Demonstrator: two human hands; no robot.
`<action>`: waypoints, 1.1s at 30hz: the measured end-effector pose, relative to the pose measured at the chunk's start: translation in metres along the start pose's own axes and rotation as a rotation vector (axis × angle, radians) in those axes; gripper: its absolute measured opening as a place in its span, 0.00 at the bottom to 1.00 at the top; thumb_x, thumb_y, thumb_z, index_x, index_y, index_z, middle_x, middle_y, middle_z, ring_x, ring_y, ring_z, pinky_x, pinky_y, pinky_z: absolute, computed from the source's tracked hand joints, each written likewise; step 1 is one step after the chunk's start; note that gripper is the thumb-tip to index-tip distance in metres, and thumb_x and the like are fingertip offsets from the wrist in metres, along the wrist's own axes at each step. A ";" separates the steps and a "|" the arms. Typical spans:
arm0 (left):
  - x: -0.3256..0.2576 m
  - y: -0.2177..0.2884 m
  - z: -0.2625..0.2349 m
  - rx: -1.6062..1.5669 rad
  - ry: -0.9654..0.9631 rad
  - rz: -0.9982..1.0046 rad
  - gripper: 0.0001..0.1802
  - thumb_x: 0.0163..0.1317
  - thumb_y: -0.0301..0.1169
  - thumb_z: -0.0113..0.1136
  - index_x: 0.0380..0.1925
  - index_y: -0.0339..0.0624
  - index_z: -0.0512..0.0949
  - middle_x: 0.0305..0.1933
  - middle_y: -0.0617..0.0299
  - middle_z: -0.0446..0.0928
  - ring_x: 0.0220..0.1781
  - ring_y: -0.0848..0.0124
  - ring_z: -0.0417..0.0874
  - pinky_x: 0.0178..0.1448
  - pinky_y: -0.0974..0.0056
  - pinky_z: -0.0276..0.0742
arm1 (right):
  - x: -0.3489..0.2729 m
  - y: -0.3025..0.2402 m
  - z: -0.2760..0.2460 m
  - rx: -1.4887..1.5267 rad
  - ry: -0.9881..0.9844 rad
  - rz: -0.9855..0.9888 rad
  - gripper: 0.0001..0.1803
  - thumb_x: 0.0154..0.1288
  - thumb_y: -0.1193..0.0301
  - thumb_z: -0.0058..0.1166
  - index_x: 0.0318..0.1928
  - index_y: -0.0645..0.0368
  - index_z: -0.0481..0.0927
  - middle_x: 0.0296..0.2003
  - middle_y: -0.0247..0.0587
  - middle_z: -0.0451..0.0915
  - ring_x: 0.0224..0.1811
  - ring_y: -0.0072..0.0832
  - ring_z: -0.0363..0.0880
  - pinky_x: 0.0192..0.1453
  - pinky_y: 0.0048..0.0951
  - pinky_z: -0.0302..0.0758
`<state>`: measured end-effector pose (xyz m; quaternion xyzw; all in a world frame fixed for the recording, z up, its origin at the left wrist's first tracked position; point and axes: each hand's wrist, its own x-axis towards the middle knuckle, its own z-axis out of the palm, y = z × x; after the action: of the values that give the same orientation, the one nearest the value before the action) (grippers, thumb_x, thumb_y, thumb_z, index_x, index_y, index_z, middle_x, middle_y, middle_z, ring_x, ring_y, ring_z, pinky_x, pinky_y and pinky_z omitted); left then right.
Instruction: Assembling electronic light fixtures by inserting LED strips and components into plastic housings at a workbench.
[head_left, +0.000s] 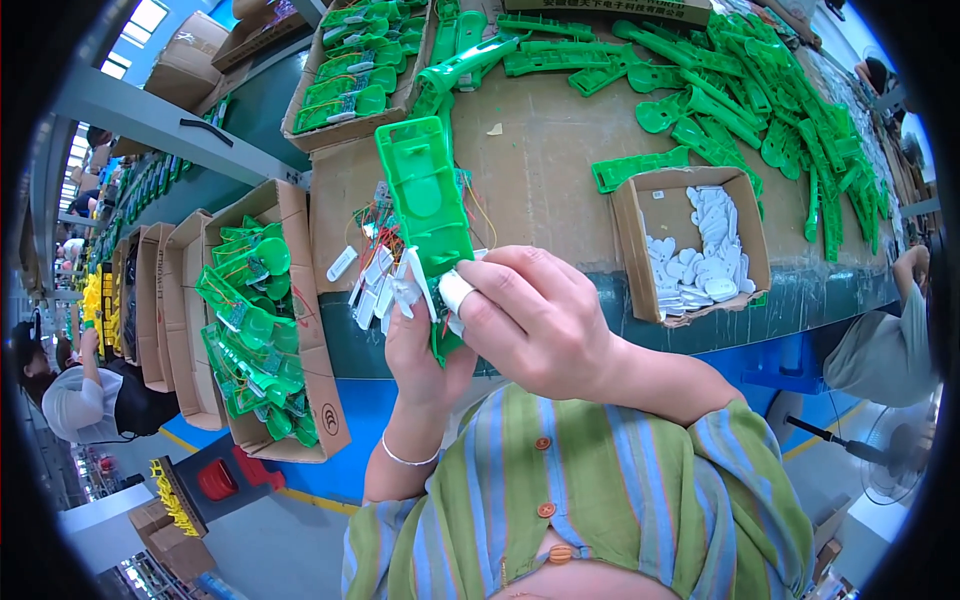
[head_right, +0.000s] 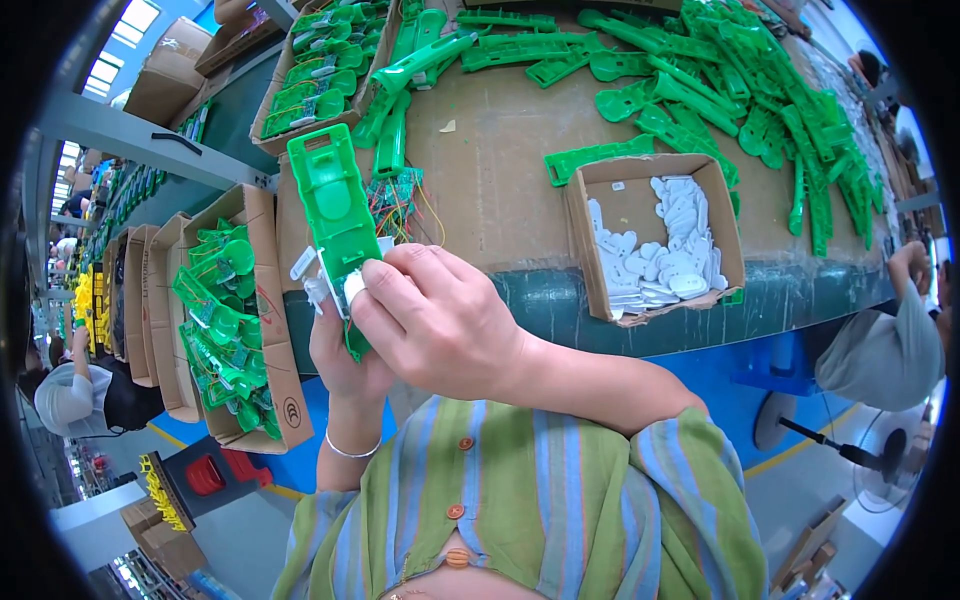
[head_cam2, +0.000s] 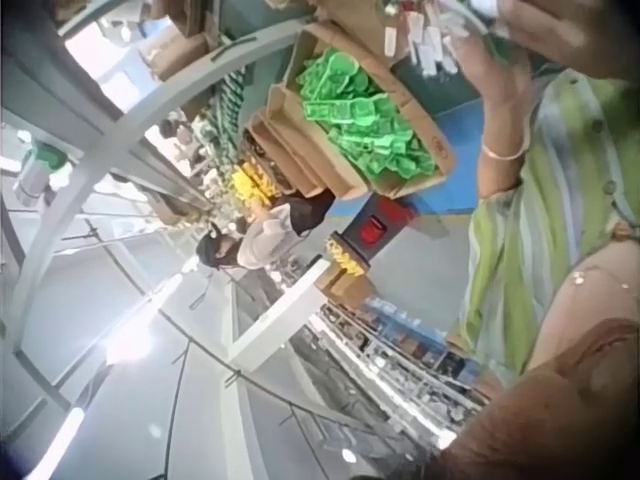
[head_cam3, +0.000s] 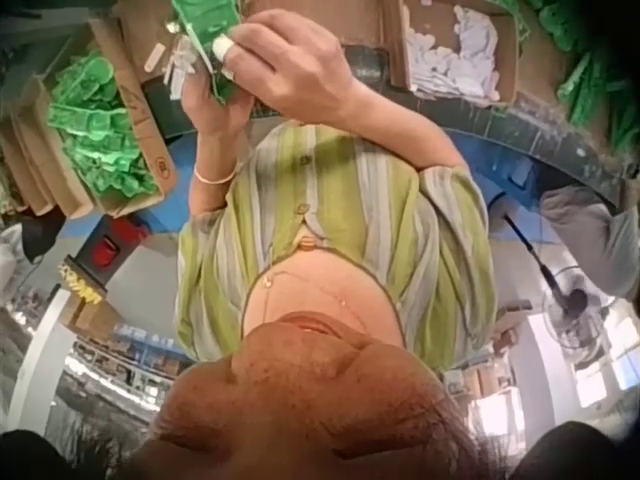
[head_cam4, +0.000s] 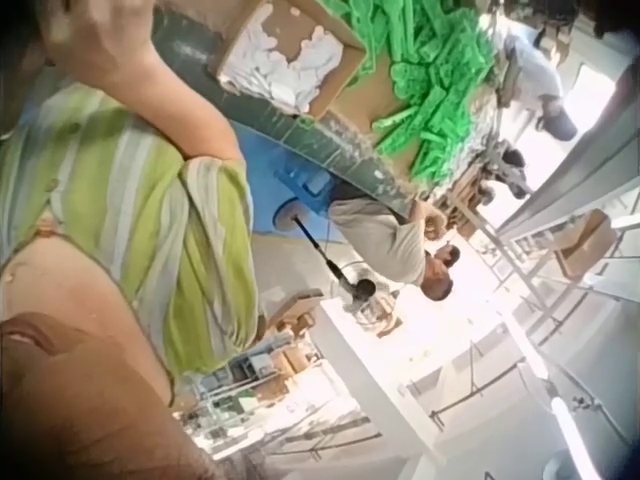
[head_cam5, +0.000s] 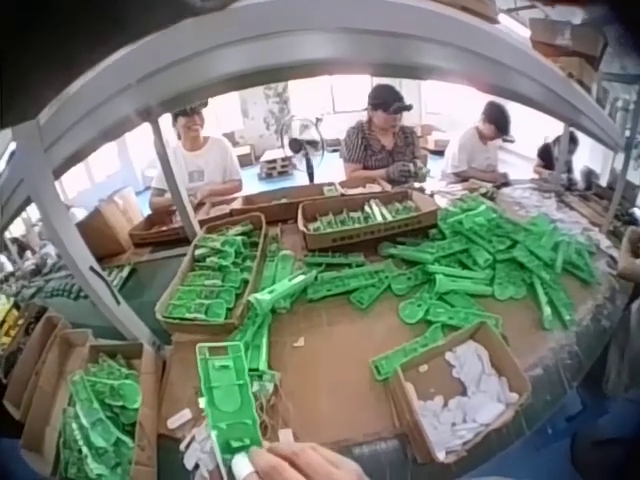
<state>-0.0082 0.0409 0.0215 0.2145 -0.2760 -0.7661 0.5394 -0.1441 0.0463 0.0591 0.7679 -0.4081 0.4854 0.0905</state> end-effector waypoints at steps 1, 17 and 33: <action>0.001 0.000 -0.004 -0.021 -0.043 -0.011 0.26 0.65 0.43 0.44 0.59 0.42 0.60 0.53 0.59 0.69 0.55 0.67 0.72 0.56 0.62 0.69 | -0.001 -0.001 -0.001 -0.016 -0.003 -0.008 0.13 0.34 0.74 0.55 0.27 0.65 0.74 0.31 0.43 0.75 0.30 0.35 0.75 0.30 0.30 0.76; 0.001 -0.009 -0.005 0.021 -0.040 -0.079 0.27 0.65 0.48 0.37 0.57 0.43 0.62 0.56 0.57 0.68 0.58 0.66 0.70 0.60 0.60 0.66 | -0.002 0.001 -0.001 -0.034 -0.148 -0.024 0.15 0.32 0.74 0.54 0.28 0.64 0.75 0.33 0.44 0.75 0.33 0.33 0.75 0.33 0.29 0.75; 0.038 0.040 -0.015 1.127 0.114 0.500 0.27 0.64 0.39 0.46 0.57 0.33 0.61 0.39 0.58 0.71 0.36 0.67 0.70 0.42 0.63 0.69 | -0.040 0.024 -0.017 1.613 -0.778 1.081 0.07 0.65 0.71 0.45 0.41 0.61 0.70 0.25 0.29 0.70 0.26 0.14 0.67 0.29 0.19 0.65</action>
<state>0.0170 -0.0083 0.0346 0.4358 -0.6508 -0.3403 0.5203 -0.1803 0.0612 0.0293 0.4190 -0.2530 0.3088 -0.8155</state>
